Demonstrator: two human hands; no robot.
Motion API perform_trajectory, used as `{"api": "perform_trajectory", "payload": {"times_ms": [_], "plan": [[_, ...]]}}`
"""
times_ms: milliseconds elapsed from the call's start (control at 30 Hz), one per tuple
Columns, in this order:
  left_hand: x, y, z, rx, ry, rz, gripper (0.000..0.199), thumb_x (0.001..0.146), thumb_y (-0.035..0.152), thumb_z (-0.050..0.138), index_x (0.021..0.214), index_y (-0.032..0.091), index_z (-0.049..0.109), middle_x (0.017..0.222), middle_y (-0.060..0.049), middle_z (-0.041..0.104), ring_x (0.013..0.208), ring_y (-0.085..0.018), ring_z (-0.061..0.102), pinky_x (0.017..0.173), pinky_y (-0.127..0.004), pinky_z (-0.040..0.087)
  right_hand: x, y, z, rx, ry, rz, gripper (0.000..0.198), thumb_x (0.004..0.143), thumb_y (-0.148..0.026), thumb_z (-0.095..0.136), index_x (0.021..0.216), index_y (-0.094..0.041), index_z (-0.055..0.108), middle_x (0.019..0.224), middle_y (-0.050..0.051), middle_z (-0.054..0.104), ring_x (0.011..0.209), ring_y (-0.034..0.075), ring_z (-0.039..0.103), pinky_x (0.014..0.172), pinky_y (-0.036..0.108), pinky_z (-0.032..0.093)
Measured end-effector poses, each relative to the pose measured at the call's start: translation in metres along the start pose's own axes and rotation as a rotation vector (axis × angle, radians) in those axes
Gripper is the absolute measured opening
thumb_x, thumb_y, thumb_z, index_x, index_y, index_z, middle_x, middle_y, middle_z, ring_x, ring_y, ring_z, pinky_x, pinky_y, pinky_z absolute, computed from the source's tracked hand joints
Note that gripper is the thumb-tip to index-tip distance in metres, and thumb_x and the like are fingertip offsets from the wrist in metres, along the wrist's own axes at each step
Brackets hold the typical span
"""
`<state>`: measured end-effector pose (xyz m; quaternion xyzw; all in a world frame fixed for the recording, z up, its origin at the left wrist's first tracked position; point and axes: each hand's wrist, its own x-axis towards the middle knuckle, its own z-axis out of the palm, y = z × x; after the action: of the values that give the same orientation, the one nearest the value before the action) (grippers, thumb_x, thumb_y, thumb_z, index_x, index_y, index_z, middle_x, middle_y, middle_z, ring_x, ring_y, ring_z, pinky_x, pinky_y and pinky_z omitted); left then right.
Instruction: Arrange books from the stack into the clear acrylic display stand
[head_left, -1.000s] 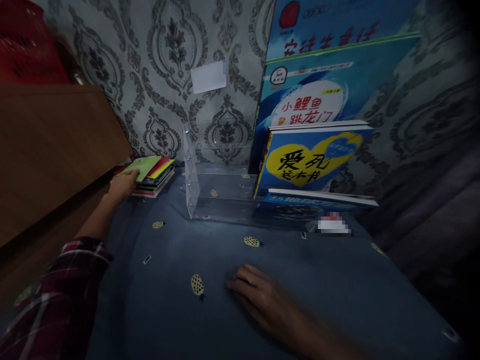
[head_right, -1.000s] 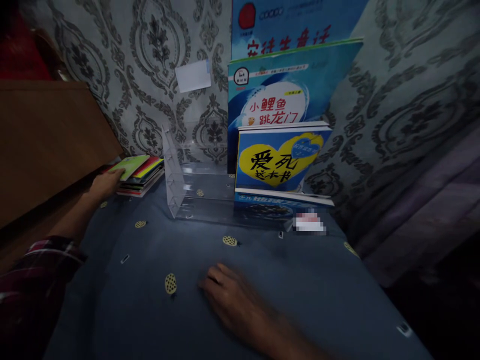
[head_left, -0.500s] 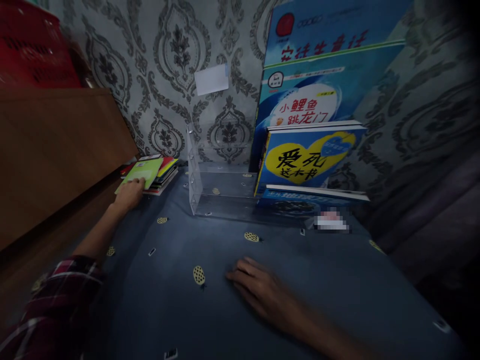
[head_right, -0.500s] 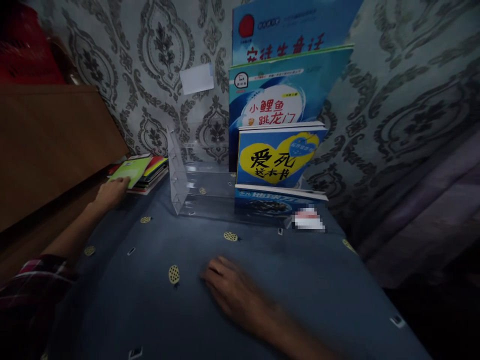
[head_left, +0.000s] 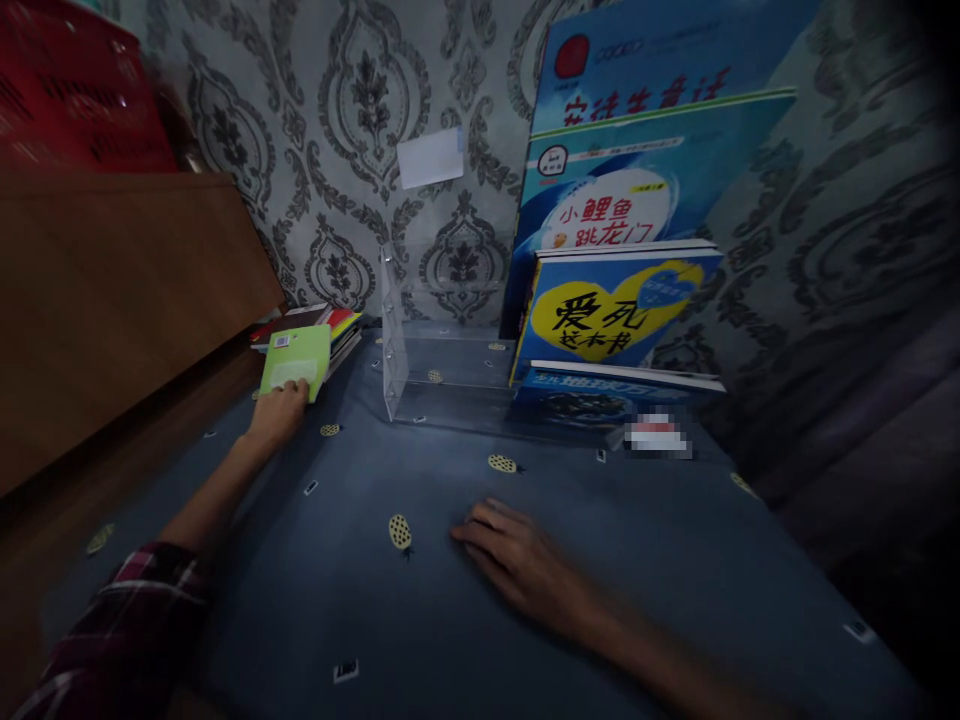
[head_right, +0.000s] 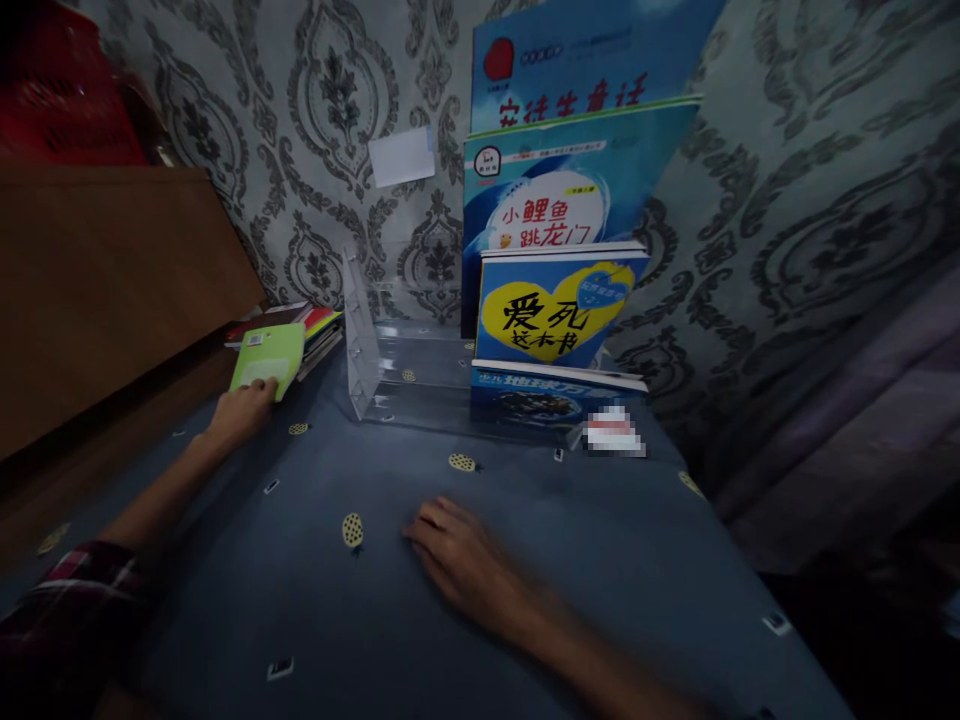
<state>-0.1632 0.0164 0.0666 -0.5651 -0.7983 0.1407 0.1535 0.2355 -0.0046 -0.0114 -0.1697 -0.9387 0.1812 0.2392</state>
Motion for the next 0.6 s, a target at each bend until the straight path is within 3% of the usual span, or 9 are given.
{"api": "perform_trajectory", "payload": {"times_ms": [367,433,500,600], "plan": [[-0.038,0.013,0.003,-0.037,-0.192,0.103,0.040,0.094,0.016,0.043,0.127,0.014,0.064,0.124,-0.023,0.070,0.113,-0.037,0.071,0.085,-0.043,0.055,0.001,-0.001,0.000,0.004,0.026,-0.014,0.022,0.105,-0.014,0.050,0.110,-0.019,0.071,0.097,0.007,0.069,0.089,0.019,0.065,0.078,0.031,0.055],[-0.042,0.005,0.002,-0.051,-0.241,0.138,0.038,0.096,0.031,0.049,0.128,0.018,0.067,0.128,-0.021,0.070,0.114,-0.037,0.071,0.086,-0.043,0.055,0.000,0.001,0.002,0.010,0.026,-0.017,0.023,0.105,-0.014,0.050,0.111,-0.019,0.071,0.098,0.007,0.070,0.089,0.019,0.065,0.079,0.032,0.055],[-0.039,-0.008,0.000,-0.130,-0.302,0.200,0.050,0.094,0.055,0.053,0.131,0.024,0.067,0.134,-0.016,0.070,0.117,-0.036,0.070,0.089,-0.041,0.054,-0.001,0.004,0.004,0.019,0.034,-0.024,0.025,0.106,-0.016,0.047,0.112,-0.018,0.071,0.099,0.008,0.070,0.090,0.020,0.065,0.080,0.033,0.056],[-0.015,-0.031,0.002,-0.406,-0.381,0.341,0.064,0.093,0.072,0.043,0.130,0.026,0.069,0.133,-0.009,0.073,0.121,-0.030,0.068,0.097,-0.034,0.052,-0.001,0.007,0.007,0.041,0.058,-0.045,0.029,0.108,-0.020,0.043,0.114,-0.017,0.071,0.097,0.009,0.069,0.089,0.020,0.065,0.077,0.033,0.056]]}}
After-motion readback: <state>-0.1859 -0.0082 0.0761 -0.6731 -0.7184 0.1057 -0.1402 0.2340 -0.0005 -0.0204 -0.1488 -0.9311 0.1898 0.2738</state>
